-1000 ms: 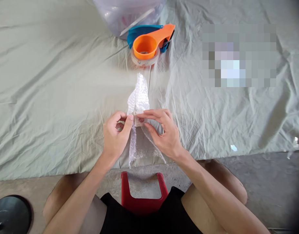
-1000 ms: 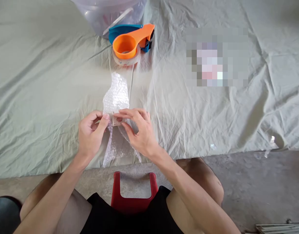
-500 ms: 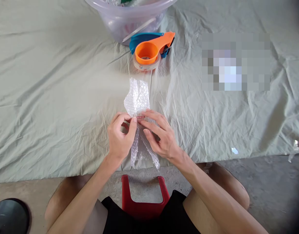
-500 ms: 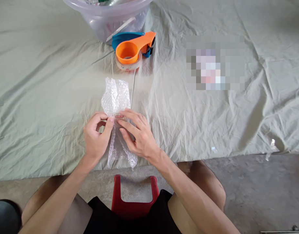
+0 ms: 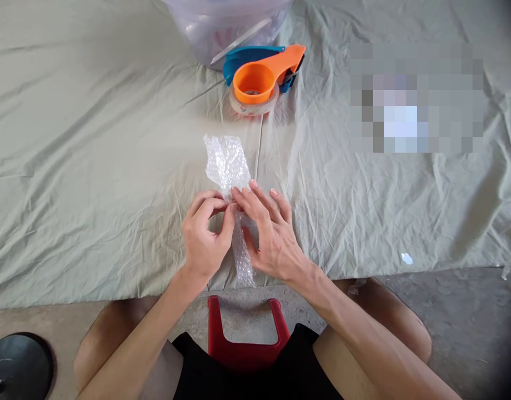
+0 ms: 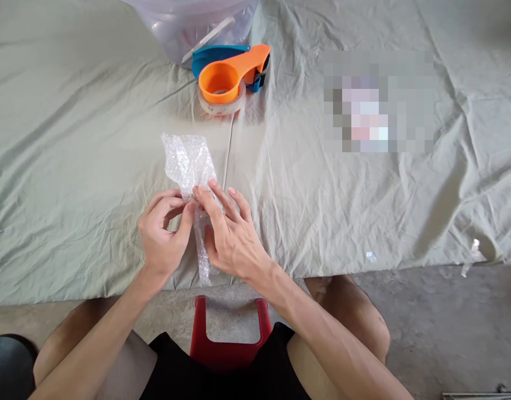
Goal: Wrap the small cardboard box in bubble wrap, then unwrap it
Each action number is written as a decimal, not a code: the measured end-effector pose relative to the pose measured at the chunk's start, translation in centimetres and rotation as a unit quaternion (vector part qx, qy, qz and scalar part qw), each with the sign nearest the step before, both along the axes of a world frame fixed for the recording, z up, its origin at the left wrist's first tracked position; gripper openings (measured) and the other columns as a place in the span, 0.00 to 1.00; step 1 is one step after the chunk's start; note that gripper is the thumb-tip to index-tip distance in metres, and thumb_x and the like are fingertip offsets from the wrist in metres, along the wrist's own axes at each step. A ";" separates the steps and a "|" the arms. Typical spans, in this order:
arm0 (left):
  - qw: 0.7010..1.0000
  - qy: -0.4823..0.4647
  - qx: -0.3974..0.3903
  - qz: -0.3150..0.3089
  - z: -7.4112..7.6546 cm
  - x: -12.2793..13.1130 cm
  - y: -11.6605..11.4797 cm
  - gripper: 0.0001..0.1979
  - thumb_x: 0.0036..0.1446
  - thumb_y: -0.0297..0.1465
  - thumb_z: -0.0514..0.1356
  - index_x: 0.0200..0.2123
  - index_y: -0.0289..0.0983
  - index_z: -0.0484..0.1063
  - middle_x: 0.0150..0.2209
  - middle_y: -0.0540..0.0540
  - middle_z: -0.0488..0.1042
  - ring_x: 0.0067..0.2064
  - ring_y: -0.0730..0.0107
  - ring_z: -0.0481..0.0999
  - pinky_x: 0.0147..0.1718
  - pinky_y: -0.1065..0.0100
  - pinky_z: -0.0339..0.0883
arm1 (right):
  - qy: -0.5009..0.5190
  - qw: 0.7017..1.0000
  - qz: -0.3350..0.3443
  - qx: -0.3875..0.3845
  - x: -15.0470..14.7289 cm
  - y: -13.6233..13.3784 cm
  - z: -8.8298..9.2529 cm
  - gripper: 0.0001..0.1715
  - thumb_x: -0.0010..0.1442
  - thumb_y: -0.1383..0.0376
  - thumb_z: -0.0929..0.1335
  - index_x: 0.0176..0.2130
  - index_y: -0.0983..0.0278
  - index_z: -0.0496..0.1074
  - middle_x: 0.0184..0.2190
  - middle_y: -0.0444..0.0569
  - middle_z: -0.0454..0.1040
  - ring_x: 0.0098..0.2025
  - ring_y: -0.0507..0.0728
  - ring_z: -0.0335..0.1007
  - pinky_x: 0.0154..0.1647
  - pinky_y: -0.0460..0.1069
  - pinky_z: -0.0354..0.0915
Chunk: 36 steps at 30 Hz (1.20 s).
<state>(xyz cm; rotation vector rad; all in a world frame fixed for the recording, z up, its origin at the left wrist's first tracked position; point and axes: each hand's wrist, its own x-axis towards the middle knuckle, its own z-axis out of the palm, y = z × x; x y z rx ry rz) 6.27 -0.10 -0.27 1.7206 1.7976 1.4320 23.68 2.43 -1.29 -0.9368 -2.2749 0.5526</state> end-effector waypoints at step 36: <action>0.988 -0.054 -0.136 0.046 -0.8 -1.7 0.9 0.53 0.65 0.55 0.77 0.80 0.48 0.50 0.61 0.39 0.79 0.53 0.58 0.83 0.51 0.56 0.78 | 0.182 0.924 -0.107 -0.319 1.4 4.5 0.0 0.38 0.72 0.43 0.77 0.69 0.58 0.70 0.63 0.58 0.83 0.57 0.64 0.83 0.54 0.62 0.83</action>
